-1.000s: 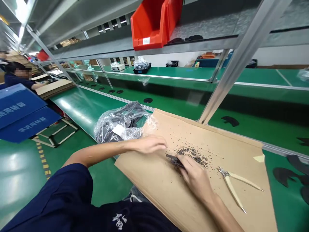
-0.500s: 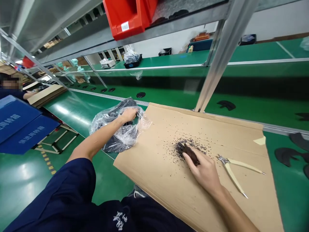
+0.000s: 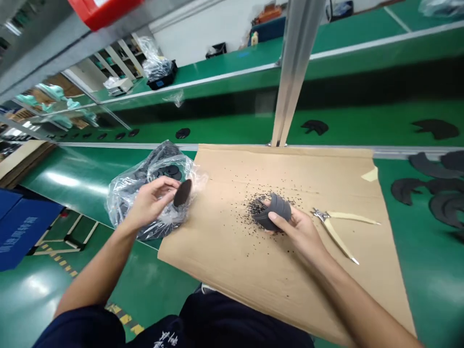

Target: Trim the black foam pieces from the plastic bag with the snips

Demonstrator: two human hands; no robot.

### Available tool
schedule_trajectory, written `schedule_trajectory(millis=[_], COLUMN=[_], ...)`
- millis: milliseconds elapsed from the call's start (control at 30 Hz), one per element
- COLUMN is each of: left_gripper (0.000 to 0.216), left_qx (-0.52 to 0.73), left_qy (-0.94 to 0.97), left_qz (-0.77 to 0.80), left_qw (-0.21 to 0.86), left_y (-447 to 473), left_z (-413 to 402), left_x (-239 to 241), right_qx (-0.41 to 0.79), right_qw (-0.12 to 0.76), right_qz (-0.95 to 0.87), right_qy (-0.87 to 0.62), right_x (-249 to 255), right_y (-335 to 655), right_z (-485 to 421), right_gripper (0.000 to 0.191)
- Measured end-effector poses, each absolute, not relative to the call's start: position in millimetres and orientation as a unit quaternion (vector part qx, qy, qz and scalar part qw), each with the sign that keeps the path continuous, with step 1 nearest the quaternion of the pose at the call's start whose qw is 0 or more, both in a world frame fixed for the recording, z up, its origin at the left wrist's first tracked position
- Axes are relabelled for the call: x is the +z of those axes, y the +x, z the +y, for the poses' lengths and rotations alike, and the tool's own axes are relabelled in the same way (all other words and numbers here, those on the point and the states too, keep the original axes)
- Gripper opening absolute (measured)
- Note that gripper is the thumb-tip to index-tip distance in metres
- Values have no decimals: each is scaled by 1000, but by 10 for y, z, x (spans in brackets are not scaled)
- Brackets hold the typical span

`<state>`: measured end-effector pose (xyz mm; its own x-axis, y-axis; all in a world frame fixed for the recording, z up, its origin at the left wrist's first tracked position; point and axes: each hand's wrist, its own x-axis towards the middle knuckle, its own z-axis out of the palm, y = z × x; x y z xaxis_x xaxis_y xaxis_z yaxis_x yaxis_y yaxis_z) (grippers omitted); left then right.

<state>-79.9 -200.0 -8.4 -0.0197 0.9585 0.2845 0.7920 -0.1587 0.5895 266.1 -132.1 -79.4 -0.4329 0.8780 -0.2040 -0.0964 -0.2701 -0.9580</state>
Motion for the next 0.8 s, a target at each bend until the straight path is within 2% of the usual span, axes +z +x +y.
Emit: schedule_trajectory(millis=[100,200,467,667,800], left_gripper=[19,19,14,34,23], left_qx=[479,516,518,501,517], left_qy=[657,651,642,571,558], left_qz=[496,395,435,449,478], left_qw=[303,393,360,470,439], left_y=[-174,380,604,627,702], left_z=[-1970,-1725,-1580,-1660,-1687], left_x=[-382,-644,-882,-921,-953], right_qx=[748,776,715,657,608], right_qw=[324,310,369,378,371], right_qz=[-446,-419,-437,-482,-539], right_qy=[-370,-356,-402,-439,-450], right_x=[-784,-775,-825,-875,-843], right_y=[2629,2607,2610,2611,2590], right_z=[-1368,-1413,-1430,-1435,-1464], right_gripper=[50,49,46,38,30])
